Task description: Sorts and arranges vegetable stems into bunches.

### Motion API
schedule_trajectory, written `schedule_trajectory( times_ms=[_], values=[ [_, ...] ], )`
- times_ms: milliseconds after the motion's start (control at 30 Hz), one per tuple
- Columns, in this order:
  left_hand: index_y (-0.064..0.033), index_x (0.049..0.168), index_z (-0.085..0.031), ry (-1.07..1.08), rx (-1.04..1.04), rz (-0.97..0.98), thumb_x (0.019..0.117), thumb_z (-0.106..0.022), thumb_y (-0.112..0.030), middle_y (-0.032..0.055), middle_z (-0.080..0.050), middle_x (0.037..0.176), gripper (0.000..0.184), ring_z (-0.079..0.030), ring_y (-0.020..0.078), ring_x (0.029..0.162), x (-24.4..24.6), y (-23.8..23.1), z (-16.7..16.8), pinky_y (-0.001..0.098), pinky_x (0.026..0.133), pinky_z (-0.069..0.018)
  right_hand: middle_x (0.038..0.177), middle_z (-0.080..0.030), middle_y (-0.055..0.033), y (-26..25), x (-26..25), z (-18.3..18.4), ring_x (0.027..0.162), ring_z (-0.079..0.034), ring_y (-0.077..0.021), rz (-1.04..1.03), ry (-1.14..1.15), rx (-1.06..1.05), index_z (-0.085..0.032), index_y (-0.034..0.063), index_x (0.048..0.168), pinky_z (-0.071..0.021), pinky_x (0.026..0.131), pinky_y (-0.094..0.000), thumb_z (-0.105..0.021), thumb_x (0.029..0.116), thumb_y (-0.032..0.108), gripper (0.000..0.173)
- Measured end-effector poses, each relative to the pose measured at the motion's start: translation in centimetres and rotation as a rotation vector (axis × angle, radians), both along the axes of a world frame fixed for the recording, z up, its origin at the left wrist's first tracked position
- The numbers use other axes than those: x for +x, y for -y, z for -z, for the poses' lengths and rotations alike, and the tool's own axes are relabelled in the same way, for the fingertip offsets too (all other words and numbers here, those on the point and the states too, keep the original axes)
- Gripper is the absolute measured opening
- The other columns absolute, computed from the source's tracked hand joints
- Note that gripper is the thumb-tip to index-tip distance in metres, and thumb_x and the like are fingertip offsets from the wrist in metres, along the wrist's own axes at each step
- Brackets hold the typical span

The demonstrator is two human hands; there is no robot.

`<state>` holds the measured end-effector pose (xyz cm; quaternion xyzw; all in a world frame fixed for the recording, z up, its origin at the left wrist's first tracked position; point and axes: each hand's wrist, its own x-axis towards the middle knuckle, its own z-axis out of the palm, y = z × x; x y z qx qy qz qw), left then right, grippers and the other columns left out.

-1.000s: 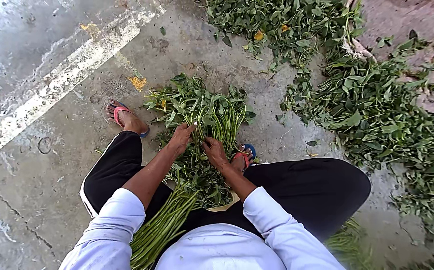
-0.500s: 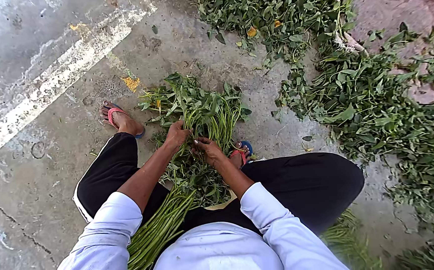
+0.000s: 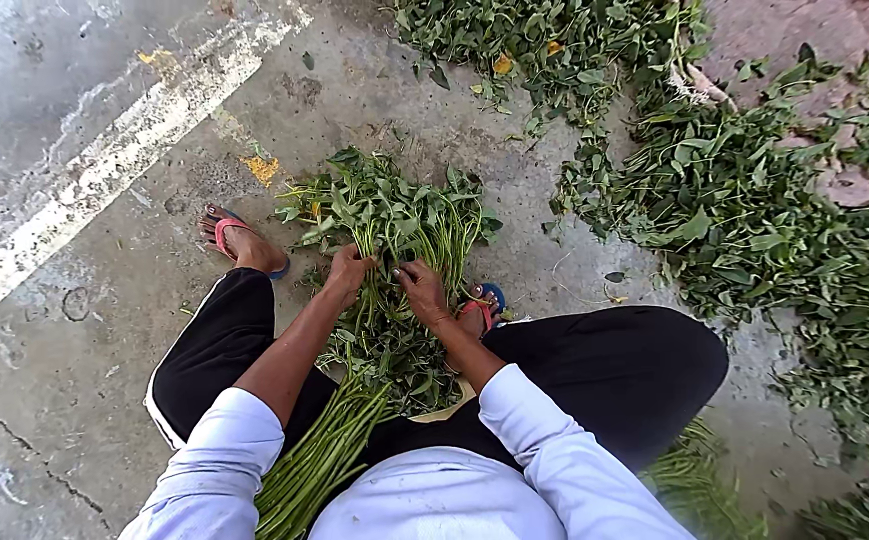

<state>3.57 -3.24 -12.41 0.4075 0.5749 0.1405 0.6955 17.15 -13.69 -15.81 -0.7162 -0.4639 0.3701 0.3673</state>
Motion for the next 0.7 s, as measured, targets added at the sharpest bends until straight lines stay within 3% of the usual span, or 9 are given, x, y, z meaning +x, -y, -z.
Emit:
schedule_trajectory(
  times_ms=[67, 100, 233, 300, 400, 533, 600, 700],
  values=[
    [0.0003, 0.132, -0.055, 0.054, -0.023, 0.099, 0.1056, -0.054, -0.008, 0.0145, -0.065, 0.119, 0.028, -0.063, 0.0177, 0.096, 0.0, 0.9, -0.8, 0.0358, 0.086, -0.0532, 0.099, -0.068, -0.0225, -0.5, -0.7, -0.2, 0.09, -0.068, -0.0351, -0.114, 0.06, -0.04, -0.073, -0.0056, 0.108, -0.0555, 0.086, -0.0515, -0.06, 0.1031, 0.011, 0.022],
    [-0.0023, 0.134, -0.054, 0.063, -0.028, 0.118, 0.1063, -0.052, -0.009, 0.012, -0.067, 0.119, 0.028, -0.065, 0.0147, 0.094, 0.0, 1.1, -1.1, 0.0332, 0.084, -0.0532, 0.099, -0.068, -0.0237, -0.8, -0.8, -0.4, 0.091, -0.068, -0.0372, -0.153, 0.057, -0.06, -0.073, -0.0066, 0.109, -0.0546, 0.087, -0.0531, -0.059, 0.1034, 0.01, 0.022],
    [0.0, 0.132, -0.053, 0.047, -0.014, -0.022, 0.1035, -0.054, -0.001, 0.013, -0.071, 0.108, 0.028, -0.067, 0.0166, 0.091, 0.2, 0.2, -0.4, 0.0333, 0.081, -0.0544, 0.105, -0.068, -0.0239, -2.8, 1.2, -1.0, 0.097, -0.066, -0.0354, -0.318, -0.028, -0.113, -0.073, -0.0067, 0.108, -0.0518, 0.092, -0.0515, -0.057, 0.1059, 0.016, 0.028],
    [0.0009, 0.131, -0.05, 0.055, -0.013, -0.134, 0.1044, -0.052, -0.001, 0.0136, -0.071, 0.102, 0.027, -0.07, 0.018, 0.089, 0.2, -0.5, 0.0, 0.0325, 0.077, -0.0564, 0.118, -0.067, -0.0243, -4.3, 3.4, 0.3, 0.108, -0.066, -0.0372, -0.244, 0.091, -0.17, -0.073, -0.0024, 0.116, -0.052, 0.096, -0.0548, -0.059, 0.1044, 0.025, 0.033],
    [-0.0032, 0.137, -0.04, 0.077, -0.079, -0.253, 0.1079, -0.045, -0.005, 0.0154, -0.07, 0.101, 0.03, -0.072, 0.0233, 0.087, 0.0, -1.4, -0.4, 0.0366, 0.075, -0.0587, 0.14, -0.056, -0.027, -6.0, 6.4, 2.6, 0.124, -0.06, -0.0442, -0.067, 0.34, -0.442, -0.06, -0.001, 0.138, -0.0492, 0.101, -0.0612, -0.06, 0.104, 0.026, 0.044],
    [-0.0042, 0.14, -0.036, 0.094, -0.111, -0.343, 0.1094, -0.041, -0.006, 0.0159, -0.069, 0.1, 0.031, -0.072, 0.0229, 0.079, -0.2, -1.9, -0.4, 0.0359, 0.07, -0.0608, 0.129, -0.063, -0.0281, -5.3, 7.2, 4.7, 0.122, -0.061, -0.0458, -0.082, 0.421, -0.551, -0.065, -0.0028, 0.127, -0.0495, 0.098, -0.0633, -0.063, 0.0993, 0.013, 0.031],
    [-0.0051, 0.14, -0.036, 0.09, -0.092, -0.364, 0.1089, -0.041, -0.004, 0.0157, -0.07, 0.099, 0.032, -0.073, 0.0219, 0.078, -0.4, -2.2, -0.4, 0.0342, 0.067, -0.06, 0.127, -0.065, -0.0252, -4.2, 6.1, 4.0, 0.118, -0.063, -0.0434, -0.062, 0.393, -0.445, -0.066, -0.0013, 0.125, -0.0505, 0.096, -0.0621, -0.063, 0.0996, 0.012, 0.029],
    [-0.0046, 0.141, -0.035, 0.061, -0.096, -0.369, 0.1079, -0.043, -0.002, 0.0165, -0.072, 0.102, 0.034, -0.074, 0.0225, 0.081, -0.5, -2.3, 0.0, 0.0345, 0.068, -0.0604, 0.115, -0.068, -0.0245, -1.6, 3.2, 2.0, 0.102, -0.068, -0.0409, -0.055, 0.299, -0.196, -0.067, -0.0035, 0.117, -0.0549, 0.089, -0.0591, -0.07, 0.0959, 0.009, 0.025]
  ],
)
